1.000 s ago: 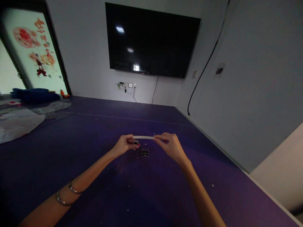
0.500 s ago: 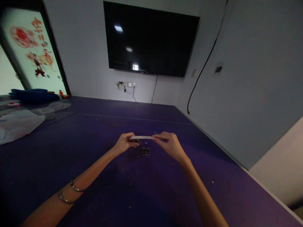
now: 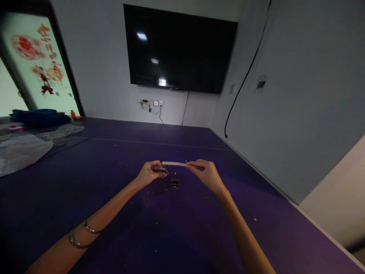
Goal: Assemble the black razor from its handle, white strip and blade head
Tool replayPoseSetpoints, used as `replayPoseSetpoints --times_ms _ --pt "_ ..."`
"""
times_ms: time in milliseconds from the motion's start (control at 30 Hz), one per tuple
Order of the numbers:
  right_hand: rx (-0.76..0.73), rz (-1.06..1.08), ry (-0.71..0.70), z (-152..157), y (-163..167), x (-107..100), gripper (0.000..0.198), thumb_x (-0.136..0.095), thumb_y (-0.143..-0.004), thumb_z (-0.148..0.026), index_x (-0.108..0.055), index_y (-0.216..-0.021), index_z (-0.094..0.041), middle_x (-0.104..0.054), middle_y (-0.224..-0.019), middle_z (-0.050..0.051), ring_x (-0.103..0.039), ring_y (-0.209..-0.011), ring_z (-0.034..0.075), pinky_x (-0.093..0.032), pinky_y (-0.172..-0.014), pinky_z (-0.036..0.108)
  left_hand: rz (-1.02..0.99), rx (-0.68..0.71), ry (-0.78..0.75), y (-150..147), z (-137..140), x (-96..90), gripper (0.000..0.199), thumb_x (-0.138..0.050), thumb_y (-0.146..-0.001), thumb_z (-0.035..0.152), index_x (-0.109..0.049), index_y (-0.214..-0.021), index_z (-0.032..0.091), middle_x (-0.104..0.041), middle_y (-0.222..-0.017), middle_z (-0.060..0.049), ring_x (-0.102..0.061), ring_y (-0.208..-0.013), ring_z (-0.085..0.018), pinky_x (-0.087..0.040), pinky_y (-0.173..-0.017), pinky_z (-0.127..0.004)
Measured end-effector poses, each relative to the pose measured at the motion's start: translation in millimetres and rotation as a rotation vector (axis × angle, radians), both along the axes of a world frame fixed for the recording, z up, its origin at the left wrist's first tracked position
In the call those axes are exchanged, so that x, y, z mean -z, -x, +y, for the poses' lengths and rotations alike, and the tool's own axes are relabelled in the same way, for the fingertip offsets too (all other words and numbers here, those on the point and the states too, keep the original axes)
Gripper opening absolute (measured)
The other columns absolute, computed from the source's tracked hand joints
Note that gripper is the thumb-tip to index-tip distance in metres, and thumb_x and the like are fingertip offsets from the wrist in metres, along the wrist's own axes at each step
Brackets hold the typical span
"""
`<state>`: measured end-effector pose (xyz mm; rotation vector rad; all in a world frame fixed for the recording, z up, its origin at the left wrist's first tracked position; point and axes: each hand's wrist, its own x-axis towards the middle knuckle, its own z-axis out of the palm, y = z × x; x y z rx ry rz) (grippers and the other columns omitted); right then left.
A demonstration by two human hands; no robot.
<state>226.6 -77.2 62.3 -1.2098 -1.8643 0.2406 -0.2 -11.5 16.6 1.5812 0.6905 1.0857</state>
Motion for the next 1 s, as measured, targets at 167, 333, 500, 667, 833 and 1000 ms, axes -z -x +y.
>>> replayPoseSetpoints --times_ms 167,333,500,667,833,1000 --pt "-0.057 -0.012 0.029 0.3 2.1 -0.4 0.026 -0.055 -0.079 -0.04 -0.071 -0.09 -0.022 -0.069 -0.083 0.005 -0.062 -0.075 0.017 -0.047 -0.067 0.028 0.015 -0.005 -0.032 1.1 -0.7 -1.7 0.023 -0.073 -0.055 0.011 -0.051 -0.062 0.014 -0.067 -0.068 -0.001 -0.062 -0.064 -0.013 -0.048 -0.062 -0.026" --pt "-0.015 0.015 0.007 1.5 1.2 0.7 0.028 -0.055 -0.079 -0.042 -0.072 -0.088 -0.021 -0.069 -0.084 0.006 -0.062 -0.076 0.018 -0.047 -0.068 0.029 -0.006 0.002 -0.026 1.4 -2.4 -3.3 0.024 -0.072 -0.055 0.011 -0.05 -0.062 0.014 -0.068 -0.07 -0.002 -0.063 -0.066 -0.014 -0.049 -0.065 -0.027" --pt "-0.093 0.014 0.047 -0.2 1.9 -1.7 0.027 -0.056 -0.078 -0.041 -0.071 -0.089 -0.022 -0.069 -0.085 0.005 -0.062 -0.076 0.018 -0.048 -0.067 0.029 0.015 -0.008 -0.053 0.8 -3.8 -5.5 0.023 -0.073 -0.055 0.013 -0.052 -0.063 0.014 -0.068 -0.068 0.0 -0.063 -0.064 -0.012 -0.049 -0.062 -0.025" --pt "-0.032 0.053 0.039 0.7 1.6 -0.9 0.026 -0.057 -0.078 -0.04 -0.072 -0.088 -0.021 -0.069 -0.084 0.006 -0.062 -0.076 0.019 -0.047 -0.068 0.029 -0.026 -0.012 -0.028 1.2 -4.8 -6.8 0.024 -0.073 -0.054 0.012 -0.051 -0.062 0.014 -0.068 -0.068 -0.001 -0.063 -0.064 -0.013 -0.049 -0.062 -0.025" --pt "-0.115 0.039 0.075 1.9 0.8 0.2 0.025 -0.057 -0.078 -0.04 -0.071 -0.09 -0.022 -0.069 -0.085 0.005 -0.062 -0.077 0.019 -0.047 -0.067 0.029 -0.011 -0.003 -0.032 2.5 -2.8 -5.7 0.022 -0.072 -0.055 0.011 -0.052 -0.063 0.014 -0.068 -0.067 -0.001 -0.063 -0.063 -0.012 -0.048 -0.061 -0.024" --pt "-0.065 0.068 0.055 5.0 -1.1 2.0 0.025 -0.058 -0.077 -0.04 -0.072 -0.088 -0.022 -0.069 -0.086 0.006 -0.062 -0.078 0.019 -0.046 -0.069 0.03 -0.035 -0.002 -0.031 4.0 0.9 -2.3 0.022 -0.072 -0.055 0.012 -0.051 -0.063 0.014 -0.069 -0.069 -0.002 -0.063 -0.065 -0.013 -0.048 -0.061 -0.024"
